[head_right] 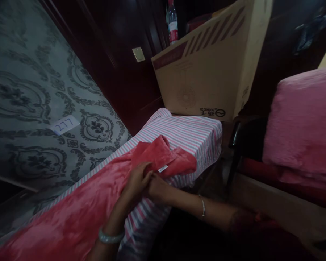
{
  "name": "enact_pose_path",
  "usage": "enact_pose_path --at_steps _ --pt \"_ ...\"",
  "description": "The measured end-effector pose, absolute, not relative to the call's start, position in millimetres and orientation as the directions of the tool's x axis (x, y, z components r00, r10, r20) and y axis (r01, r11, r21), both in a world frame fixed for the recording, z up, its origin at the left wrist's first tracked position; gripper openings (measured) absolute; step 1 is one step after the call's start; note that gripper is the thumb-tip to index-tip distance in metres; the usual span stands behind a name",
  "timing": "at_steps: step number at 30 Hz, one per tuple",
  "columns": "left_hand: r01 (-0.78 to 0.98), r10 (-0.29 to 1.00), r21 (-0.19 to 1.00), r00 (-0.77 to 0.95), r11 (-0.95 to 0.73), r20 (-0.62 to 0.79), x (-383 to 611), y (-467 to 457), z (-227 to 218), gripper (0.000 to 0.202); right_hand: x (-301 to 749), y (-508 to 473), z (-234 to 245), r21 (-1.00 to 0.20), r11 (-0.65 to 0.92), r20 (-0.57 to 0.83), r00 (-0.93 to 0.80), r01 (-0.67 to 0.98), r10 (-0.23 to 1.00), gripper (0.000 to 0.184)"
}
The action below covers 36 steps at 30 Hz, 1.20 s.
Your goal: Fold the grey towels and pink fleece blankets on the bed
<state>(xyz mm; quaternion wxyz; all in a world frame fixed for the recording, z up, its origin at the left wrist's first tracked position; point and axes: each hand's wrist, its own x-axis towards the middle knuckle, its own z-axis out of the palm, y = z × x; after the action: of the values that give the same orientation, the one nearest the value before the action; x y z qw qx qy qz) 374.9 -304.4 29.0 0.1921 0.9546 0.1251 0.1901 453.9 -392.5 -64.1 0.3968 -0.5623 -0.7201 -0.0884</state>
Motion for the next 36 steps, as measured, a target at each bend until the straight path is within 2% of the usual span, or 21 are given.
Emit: enact_pose_path --at_steps 3,5,8,10,12,15,17,18,19,21,23,25,27,29,33,36 --pt "0.209 0.291 0.358 0.937 -0.910 0.195 410.0 -306.1 27.1 0.030 506.1 -431.7 -59.6 -0.395 0.216 0.690 0.134 0.893 0.711 0.031" --pt "0.273 0.323 0.272 0.933 -0.923 0.158 423.8 -307.0 24.1 0.030 546.6 -451.5 -58.3 -0.468 0.030 0.667 0.331 0.883 0.667 0.032" --pt "0.366 0.387 0.151 0.909 -0.918 0.153 432.5 -310.4 19.4 0.042 598.9 -461.5 -60.4 -0.512 -0.333 0.519 0.594 0.792 0.615 0.035" --pt "0.359 0.366 0.070 0.919 -0.931 0.148 435.6 -313.7 17.6 0.051 620.4 -456.4 -63.5 -0.481 -0.489 0.380 0.675 0.728 0.632 0.046" --pt "0.302 0.297 -0.019 0.945 -0.953 0.134 439.8 -316.6 16.5 0.049 630.6 -446.8 -67.0 -0.448 -0.537 0.290 0.684 0.715 0.669 0.052" --pt "0.252 0.239 -0.080 0.961 -0.964 0.142 448.9 -317.8 13.6 0.036 633.9 -434.4 -72.9 -0.469 -0.482 0.315 0.650 0.740 0.692 0.050" --pt "0.279 0.272 -0.013 0.944 -0.960 0.187 456.0 -314.8 10.3 0.028 634.1 -431.3 -76.3 -0.504 -0.443 0.354 0.645 0.742 0.677 0.038" --pt "0.300 0.306 0.062 0.929 -0.952 0.209 459.6 -311.8 8.6 0.023 634.3 -431.7 -77.4 -0.513 -0.436 0.365 0.648 0.739 0.669 0.032" --pt "0.319 0.353 0.171 0.907 -0.932 0.230 463.1 -307.7 7.2 0.019 634.5 -433.3 -77.7 -0.526 -0.427 0.377 0.652 0.735 0.658 0.029" --pt "0.324 0.492 0.490 0.830 -0.809 0.264 469.3 -297.5 6.4 0.016 633.6 -439.6 -74.4 -0.600 -0.357 0.422 0.663 0.716 0.619 0.026" --pt "0.245 0.619 0.749 0.738 -0.616 0.268 473.7 -286.6 9.1 0.019 629.7 -448.0 -64.1 -0.714 -0.170 0.479 0.652 0.679 0.588 0.023" --pt "0.114 0.680 0.889 0.689 -0.444 0.251 475.8 -279.2 15.7 0.023 622.0 -455.2 -46.5 -0.780 0.073 0.536 0.604 0.621 0.589 0.020" --pt "-0.004 0.658 0.944 0.716 -0.331 0.234 476.5 -278.2 24.9 0.028 612.5 -458.4 -24.2 -0.777 0.240 0.589 0.536 0.582 0.605 0.020" --pt "-0.094 0.602 0.969 0.768 -0.230 0.218 477.1 -284.0 34.7 0.034 604.9 -456.4 -2.0 -0.738 0.331 0.648 0.482 0.588 0.590 0.021" --pt "-0.135 0.487 0.979 0.852 -0.150 0.192 479.6 -303.0 48.5 0.041 604.0 -444.9 25.6 -0.631 0.368 0.755 0.431 0.683 0.493 0.019" --pt "-0.148 0.406 0.977 0.892 -0.151 0.198 480.4 -310.1 51.9 0.044 610.5 -439.2 31.4 -0.630 0.353 0.743 0.404 0.692 0.534 0.020"
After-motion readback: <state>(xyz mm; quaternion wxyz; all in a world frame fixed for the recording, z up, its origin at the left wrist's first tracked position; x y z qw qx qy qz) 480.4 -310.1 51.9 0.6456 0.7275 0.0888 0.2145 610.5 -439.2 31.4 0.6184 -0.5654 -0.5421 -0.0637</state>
